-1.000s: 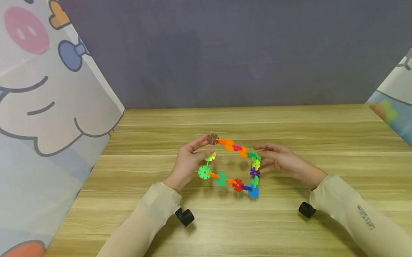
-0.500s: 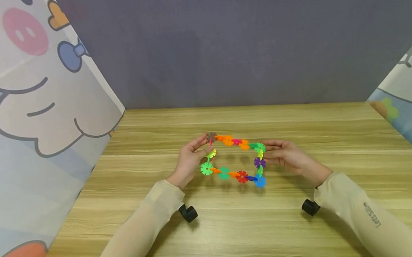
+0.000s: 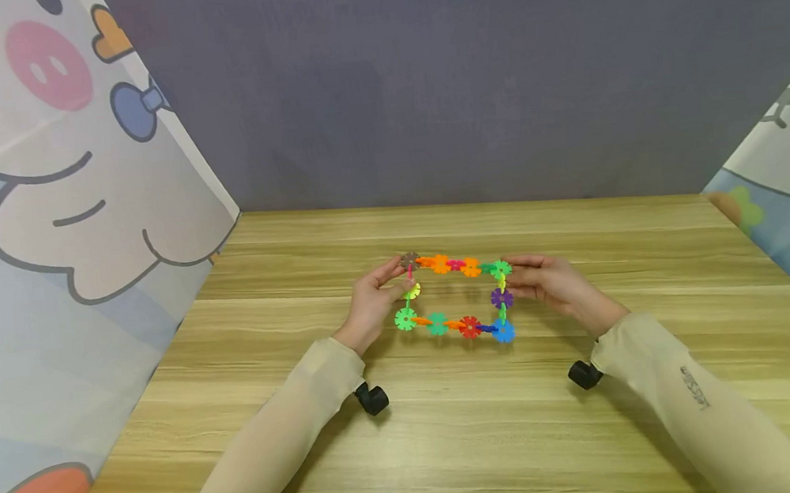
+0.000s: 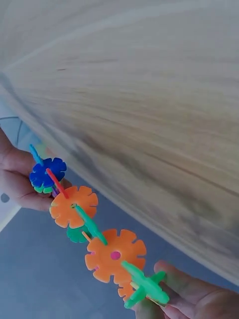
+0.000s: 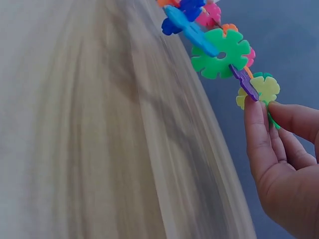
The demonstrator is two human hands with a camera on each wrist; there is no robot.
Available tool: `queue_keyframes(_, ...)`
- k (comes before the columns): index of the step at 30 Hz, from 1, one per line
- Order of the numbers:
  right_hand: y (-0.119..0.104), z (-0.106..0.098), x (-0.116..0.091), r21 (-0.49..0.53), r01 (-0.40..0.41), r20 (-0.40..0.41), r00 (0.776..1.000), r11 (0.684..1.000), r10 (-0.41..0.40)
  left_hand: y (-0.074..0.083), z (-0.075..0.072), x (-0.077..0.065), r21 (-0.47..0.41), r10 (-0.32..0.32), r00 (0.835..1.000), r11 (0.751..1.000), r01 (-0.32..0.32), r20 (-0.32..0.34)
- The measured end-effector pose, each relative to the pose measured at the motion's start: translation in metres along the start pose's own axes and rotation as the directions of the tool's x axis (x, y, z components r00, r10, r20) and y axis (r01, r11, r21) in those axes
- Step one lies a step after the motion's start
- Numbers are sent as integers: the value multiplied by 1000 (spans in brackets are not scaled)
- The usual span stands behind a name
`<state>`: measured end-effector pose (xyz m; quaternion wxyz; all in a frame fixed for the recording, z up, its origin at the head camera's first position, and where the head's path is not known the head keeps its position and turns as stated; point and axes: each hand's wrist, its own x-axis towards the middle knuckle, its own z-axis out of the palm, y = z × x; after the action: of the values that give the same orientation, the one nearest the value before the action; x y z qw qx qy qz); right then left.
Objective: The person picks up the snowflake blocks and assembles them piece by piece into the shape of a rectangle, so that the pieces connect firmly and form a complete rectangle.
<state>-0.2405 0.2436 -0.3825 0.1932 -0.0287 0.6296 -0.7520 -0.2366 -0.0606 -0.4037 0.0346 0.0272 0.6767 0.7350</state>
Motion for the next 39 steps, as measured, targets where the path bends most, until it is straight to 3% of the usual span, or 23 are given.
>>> queue_keyframes(4,1,-3,9,-50,-14,-20,1000,999,13,-5,0,5,7,-17,1000,1000,17,-5)
queue_keyframes(11,8,-4,22,-48,-40,-47,998,998,38,-11,0,9,0,-82,997,997,82,-7)
queue_keyframes(20,18,-8,29,-106,-46,-43,998,993,42,-17,-2,12,109,-88,996,990,84,32)
queue_keyframes(32,15,-12,32,-261,-60,-35,998,964,53,0,-4,16,272,-169,982,952,140,86)
queue_keyframes(39,13,-12,31,-297,-65,-32,998,953,58,5,-16,16,306,-193,971,941,143,139)
